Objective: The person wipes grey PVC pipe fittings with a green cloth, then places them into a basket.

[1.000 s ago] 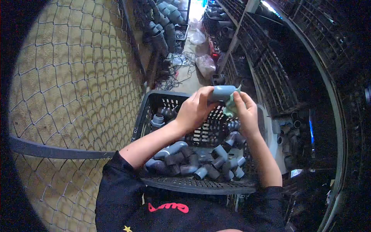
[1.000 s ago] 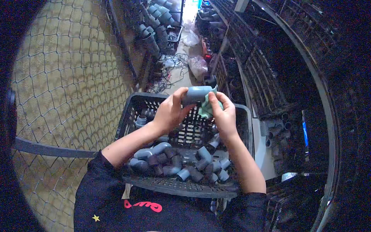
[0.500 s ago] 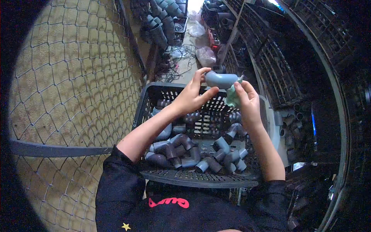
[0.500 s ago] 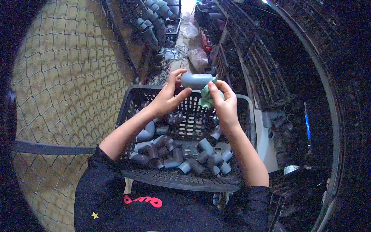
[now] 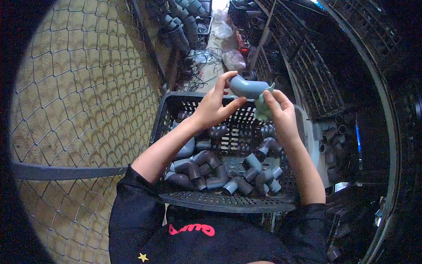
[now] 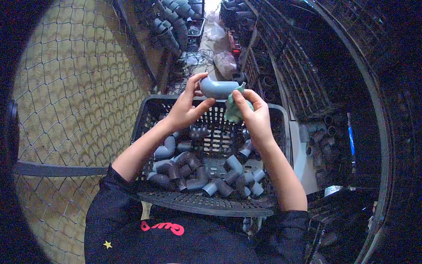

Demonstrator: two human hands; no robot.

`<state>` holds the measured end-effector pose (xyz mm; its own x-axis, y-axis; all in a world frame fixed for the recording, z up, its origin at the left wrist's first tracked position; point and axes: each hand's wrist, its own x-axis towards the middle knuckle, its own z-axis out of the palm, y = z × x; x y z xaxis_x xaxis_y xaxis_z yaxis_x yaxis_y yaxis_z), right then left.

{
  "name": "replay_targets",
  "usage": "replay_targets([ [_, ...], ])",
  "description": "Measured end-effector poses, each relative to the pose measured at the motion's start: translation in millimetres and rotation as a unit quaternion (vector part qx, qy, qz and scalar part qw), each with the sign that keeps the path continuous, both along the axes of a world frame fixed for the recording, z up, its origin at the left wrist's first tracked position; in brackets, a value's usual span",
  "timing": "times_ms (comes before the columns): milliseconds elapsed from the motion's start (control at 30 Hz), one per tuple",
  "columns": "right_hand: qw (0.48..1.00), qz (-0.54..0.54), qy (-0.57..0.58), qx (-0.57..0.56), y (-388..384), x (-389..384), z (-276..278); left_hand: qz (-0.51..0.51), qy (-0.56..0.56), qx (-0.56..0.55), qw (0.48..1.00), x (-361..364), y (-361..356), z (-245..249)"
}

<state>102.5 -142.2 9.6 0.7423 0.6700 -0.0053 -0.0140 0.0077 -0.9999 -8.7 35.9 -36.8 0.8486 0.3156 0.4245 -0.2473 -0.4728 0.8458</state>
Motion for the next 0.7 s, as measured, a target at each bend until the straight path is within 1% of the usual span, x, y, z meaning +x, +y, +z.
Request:
replay_targets([
  [133,1.000,0.008,0.014,-0.009,-0.3,0.5,0.3,0.006,-0.039,0.076,0.996,0.3,6.4,-0.3],
  [233,0.999,0.007,0.027,-0.027,-0.5,-0.5,2.5,0.015,-0.077,0.178,0.981,-2.2,8.4,4.5],
  [433,0.999,0.020,0.036,-0.033,-0.6,0.5,-2.0,0.024,-0.127,0.212,0.969,-3.2,7.2,11.7],
  [633,0.999,0.009,0.034,-0.040,0.8,0.7,-6.1,-0.001,-0.098,0.251,0.963,-6.1,8.0,7.6],
  [700,0.999,0.008,0.027,-0.046,1.0,0.2,-4.8,0.007,-0.109,0.266,0.958,-5.7,6.9,9.3],
])
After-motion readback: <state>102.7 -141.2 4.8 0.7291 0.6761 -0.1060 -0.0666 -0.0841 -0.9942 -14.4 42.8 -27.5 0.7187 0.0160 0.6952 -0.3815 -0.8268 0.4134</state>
